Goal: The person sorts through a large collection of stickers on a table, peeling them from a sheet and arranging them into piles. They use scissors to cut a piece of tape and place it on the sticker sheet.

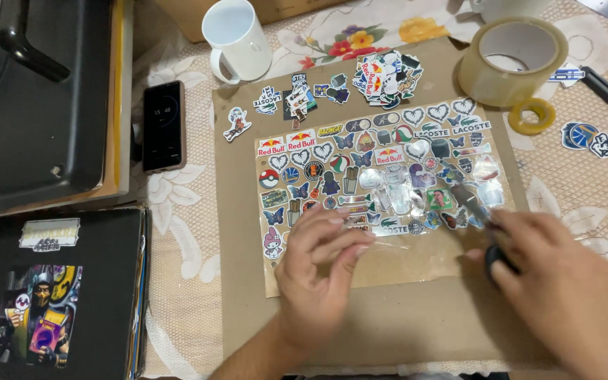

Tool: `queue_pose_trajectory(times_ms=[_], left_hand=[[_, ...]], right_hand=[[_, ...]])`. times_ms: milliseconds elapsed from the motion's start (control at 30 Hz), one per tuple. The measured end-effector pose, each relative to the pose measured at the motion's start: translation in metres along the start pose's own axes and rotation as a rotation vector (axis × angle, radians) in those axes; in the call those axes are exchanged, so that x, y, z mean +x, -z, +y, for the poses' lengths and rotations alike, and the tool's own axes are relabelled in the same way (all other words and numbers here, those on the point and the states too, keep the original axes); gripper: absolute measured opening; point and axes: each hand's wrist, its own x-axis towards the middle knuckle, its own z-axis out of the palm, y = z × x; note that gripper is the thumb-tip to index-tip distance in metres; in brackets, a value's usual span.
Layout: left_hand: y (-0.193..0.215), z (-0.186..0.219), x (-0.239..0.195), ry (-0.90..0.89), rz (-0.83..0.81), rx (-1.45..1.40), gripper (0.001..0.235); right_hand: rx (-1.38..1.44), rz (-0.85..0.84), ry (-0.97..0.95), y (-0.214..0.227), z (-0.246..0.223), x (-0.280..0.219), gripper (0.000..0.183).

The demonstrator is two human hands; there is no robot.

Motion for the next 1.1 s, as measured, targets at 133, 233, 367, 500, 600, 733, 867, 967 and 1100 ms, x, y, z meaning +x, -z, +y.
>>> queue_pose_trajectory(times_ms=[133,233,367,500,600,733,867,967,1100], left_hand=[[0.023,-0.009,0.011,0.311,-0.059,-0.083,0.032],[0.031,-0.02,0.017,0.218,-0.067,0.007,0.031],[0.028,-0.034,0.017,0.268,-0.039,-0.014,0.033],[0.028,-0.042,0.012,0.36,-0.003,-0.012,0.035],[0.031,-0.047,0.01,0.361,0.015,-0.034,0.034],[0.034,-0.049,0.011,0.343,0.021,-0.018,0.034],[0.033,-0.047,0.011,0.382,-0.007,-0.049,0.036],[0.032,-0.042,0.008,0.354,-0.011,-0.011,0.037],[0.031,-0.04,-0.002,0.11,-0.14,0.002,0.039]], right_hand=[[0.204,0.179,0.028,-0.041,0.092,0.012,0.06],[0.083,0.105,0.071,-0.047,0.114,0.018,0.043],[-0.247,0.029,0.151,0.011,0.029,0.039,0.045],[0.155,-0.271,0.388,0.007,-0.043,0.067,0.03],[0.226,-0.376,0.405,-0.011,-0.056,0.083,0.032],[0.255,-0.397,0.401,-0.022,-0.056,0.086,0.023],[0.282,-0.425,0.356,-0.022,-0.056,0.087,0.02],[0.306,-0.468,0.335,-0.02,-0.054,0.081,0.013],[0.595,-0.219,0.569,-0.009,-0.049,0.069,0.006]])
